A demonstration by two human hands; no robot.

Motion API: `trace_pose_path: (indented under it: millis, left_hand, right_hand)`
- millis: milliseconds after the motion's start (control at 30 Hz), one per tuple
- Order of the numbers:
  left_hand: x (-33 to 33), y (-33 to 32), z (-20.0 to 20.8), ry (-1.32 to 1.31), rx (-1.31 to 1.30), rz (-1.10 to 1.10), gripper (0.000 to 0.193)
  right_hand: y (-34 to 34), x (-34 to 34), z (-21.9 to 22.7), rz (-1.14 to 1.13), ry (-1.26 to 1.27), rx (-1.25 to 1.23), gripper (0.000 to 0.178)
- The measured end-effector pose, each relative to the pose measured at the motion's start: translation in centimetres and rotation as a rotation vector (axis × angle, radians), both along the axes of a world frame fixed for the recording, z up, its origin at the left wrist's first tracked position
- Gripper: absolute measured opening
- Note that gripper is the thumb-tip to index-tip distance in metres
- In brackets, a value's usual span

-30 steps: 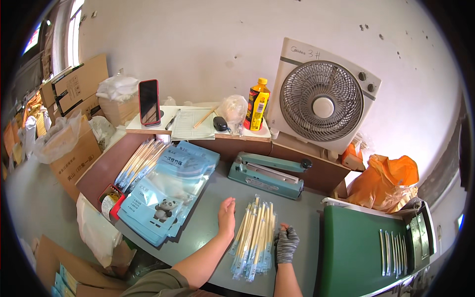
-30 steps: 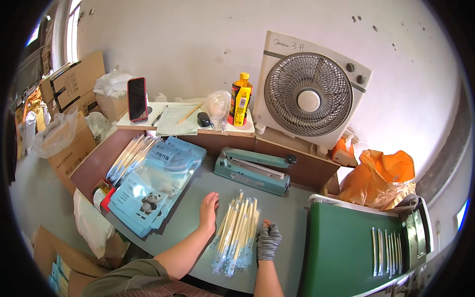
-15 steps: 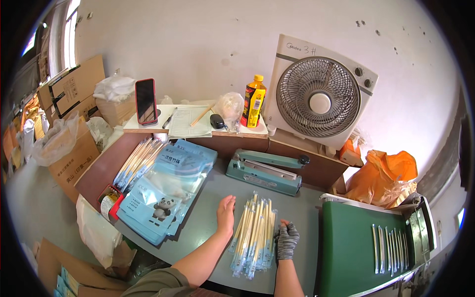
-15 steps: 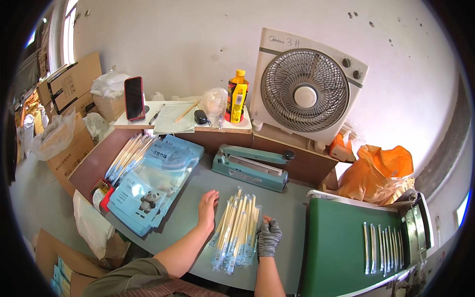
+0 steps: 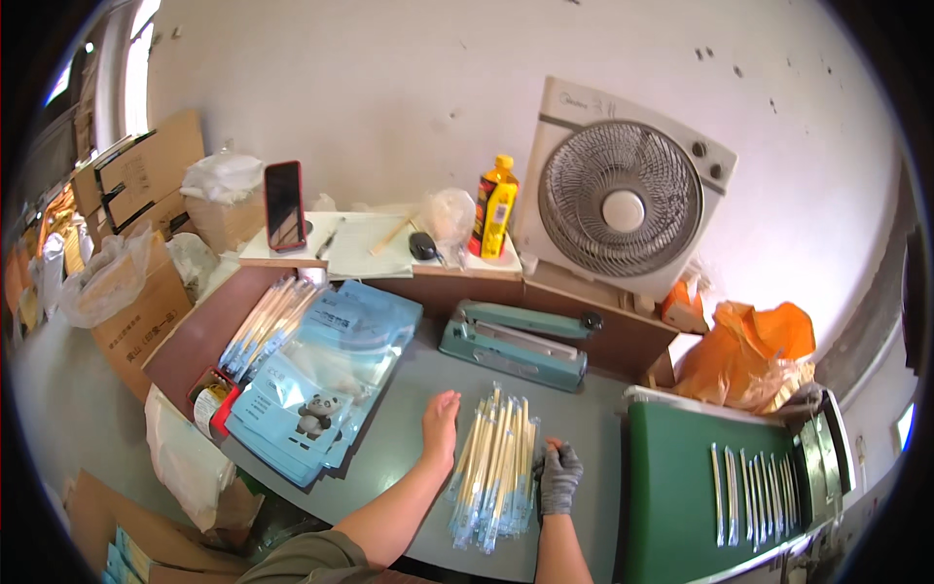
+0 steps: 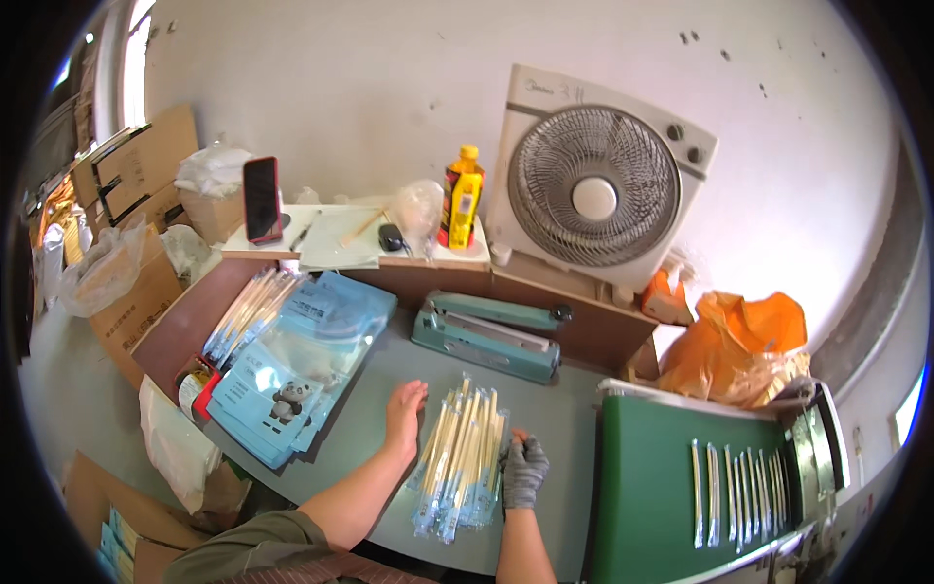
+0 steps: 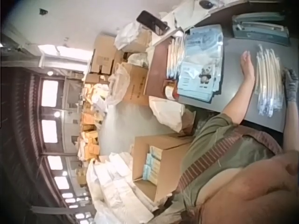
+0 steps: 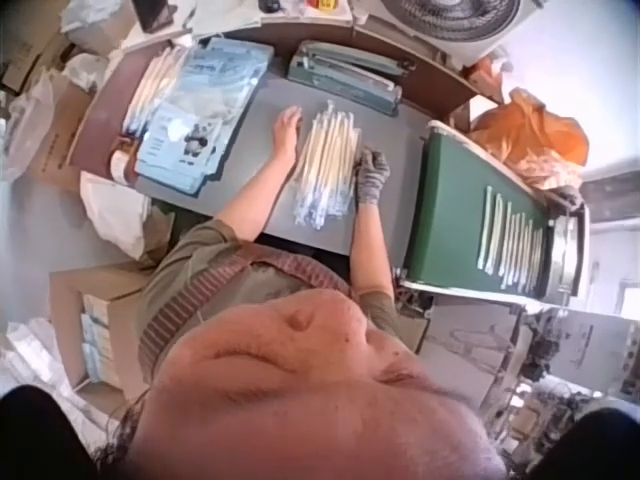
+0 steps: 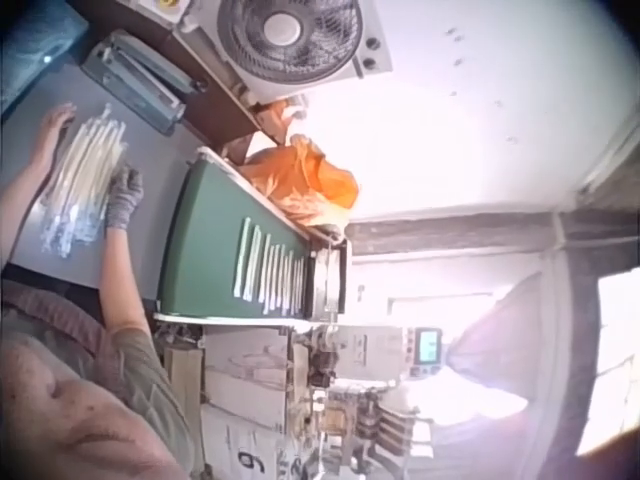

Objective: Manually sorting bundles of chopsticks into plastic sleeves and placing the final packaged items into shipping boxes.

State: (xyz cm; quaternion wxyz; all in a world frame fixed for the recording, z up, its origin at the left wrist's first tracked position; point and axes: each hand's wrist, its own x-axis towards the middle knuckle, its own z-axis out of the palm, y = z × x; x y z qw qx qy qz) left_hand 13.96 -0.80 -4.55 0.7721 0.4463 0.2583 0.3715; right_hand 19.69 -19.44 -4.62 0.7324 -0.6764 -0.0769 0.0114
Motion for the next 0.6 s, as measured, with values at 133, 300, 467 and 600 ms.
trace_pose_path:
  millis: [133, 300, 467, 600]
  left_hand:
    - [-0.3, 0.1, -2.9, 0.1, 0.139, 0.088, 0.025]
    - [2.5, -1.0, -5.0, 0.076, 0.191, -0.019, 0.029]
    - [3.9, -1.1, -6.1, 0.062, 0.109, 0.125, 0.027]
    - [4.2, -1.3, -5.9, 0.084, 0.183, 0.219, 0.022]
  right_hand:
    - [0.6, -1.5, 0.7, 0.041, 0.088, 0.001, 0.005]
    - [-1.7, -0.5, -1.6, 0.028, 0.021, 0.082, 0.007]
    - [-1.6, 0.8, -2.0, 0.08, 0.048, 0.074, 0.005]
    - [-1.4, -0.9, 1.0, 0.073, 0.057, -0.039, 0.002]
